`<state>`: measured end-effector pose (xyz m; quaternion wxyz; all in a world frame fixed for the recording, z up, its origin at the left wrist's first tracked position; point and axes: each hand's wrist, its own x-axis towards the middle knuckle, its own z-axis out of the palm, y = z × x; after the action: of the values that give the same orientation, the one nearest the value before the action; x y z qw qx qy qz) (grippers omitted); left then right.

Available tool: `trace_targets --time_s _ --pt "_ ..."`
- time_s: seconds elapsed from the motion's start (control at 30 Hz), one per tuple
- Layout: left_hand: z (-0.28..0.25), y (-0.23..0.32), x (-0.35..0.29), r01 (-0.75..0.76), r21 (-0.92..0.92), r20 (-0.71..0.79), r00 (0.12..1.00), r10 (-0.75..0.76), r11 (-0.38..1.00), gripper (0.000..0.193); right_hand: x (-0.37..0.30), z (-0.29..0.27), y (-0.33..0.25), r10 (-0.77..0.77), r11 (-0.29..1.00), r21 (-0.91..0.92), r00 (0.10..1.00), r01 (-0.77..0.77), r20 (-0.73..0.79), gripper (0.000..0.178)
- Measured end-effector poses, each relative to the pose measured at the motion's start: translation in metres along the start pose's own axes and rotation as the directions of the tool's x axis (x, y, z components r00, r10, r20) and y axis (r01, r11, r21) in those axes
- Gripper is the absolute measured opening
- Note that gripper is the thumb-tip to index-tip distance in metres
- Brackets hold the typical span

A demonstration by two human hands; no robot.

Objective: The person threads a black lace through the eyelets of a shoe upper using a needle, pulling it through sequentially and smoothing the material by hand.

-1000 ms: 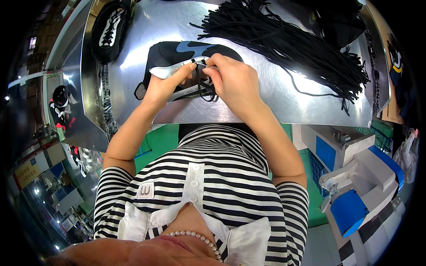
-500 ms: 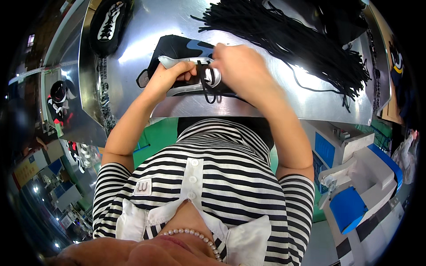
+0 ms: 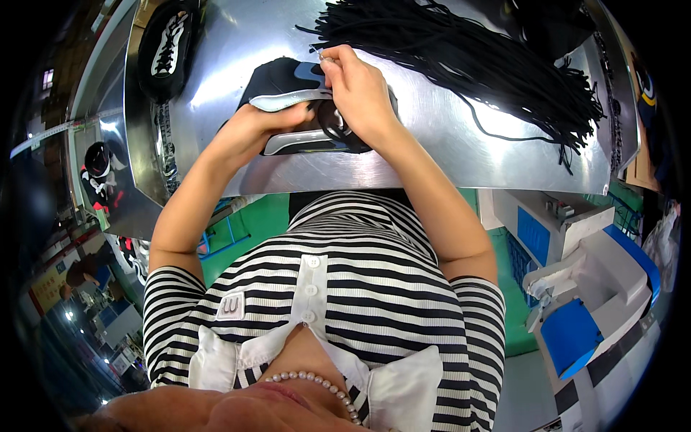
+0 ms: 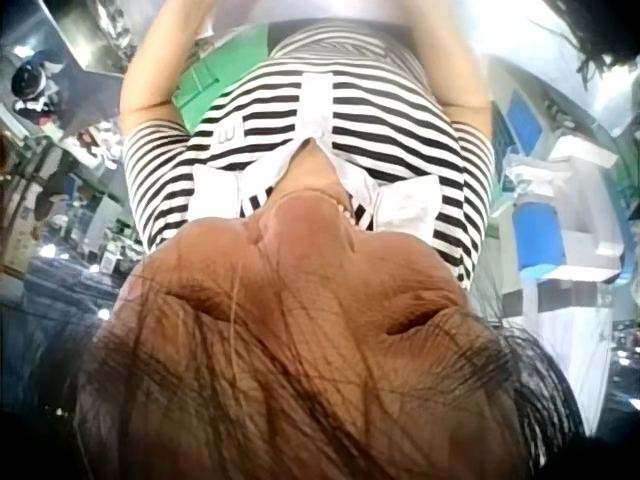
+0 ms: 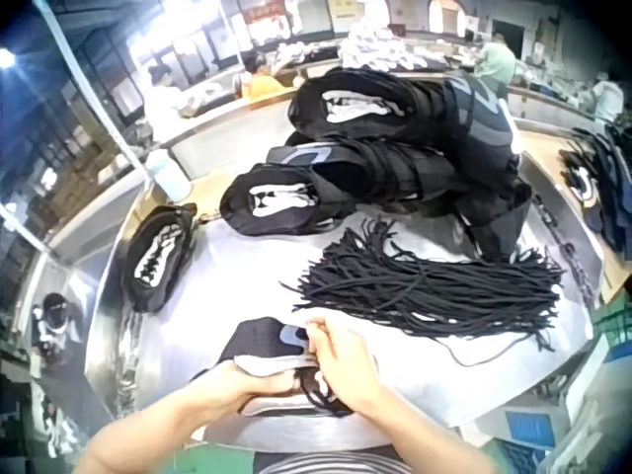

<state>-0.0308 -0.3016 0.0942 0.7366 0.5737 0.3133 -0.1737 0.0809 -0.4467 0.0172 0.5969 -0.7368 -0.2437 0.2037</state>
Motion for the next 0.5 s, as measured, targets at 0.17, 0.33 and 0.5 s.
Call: trace_targets --time_s 0.17,0.33,0.5 --pt "-0.032 0.016 -0.065 -0.343 -0.501 0.108 0.886 0.451 0.794 0.025 0.002 0.007 0.003 0.016 1.000 -0.001 0.989 -0.016 -0.147 0.021" --pt "-0.066 0.051 -0.095 -0.608 -0.756 -0.198 0.568 0.799 0.245 0.015 0.002 0.015 0.000 0.004 0.997 0.078 0.981 0.012 -0.196 0.021" --pt "-0.012 -0.019 -0.035 -0.553 0.755 0.100 0.629 0.771 0.353 0.015 0.003 0.016 0.001 -0.051 0.979 0.183 0.980 0.088 -0.195 0.020"
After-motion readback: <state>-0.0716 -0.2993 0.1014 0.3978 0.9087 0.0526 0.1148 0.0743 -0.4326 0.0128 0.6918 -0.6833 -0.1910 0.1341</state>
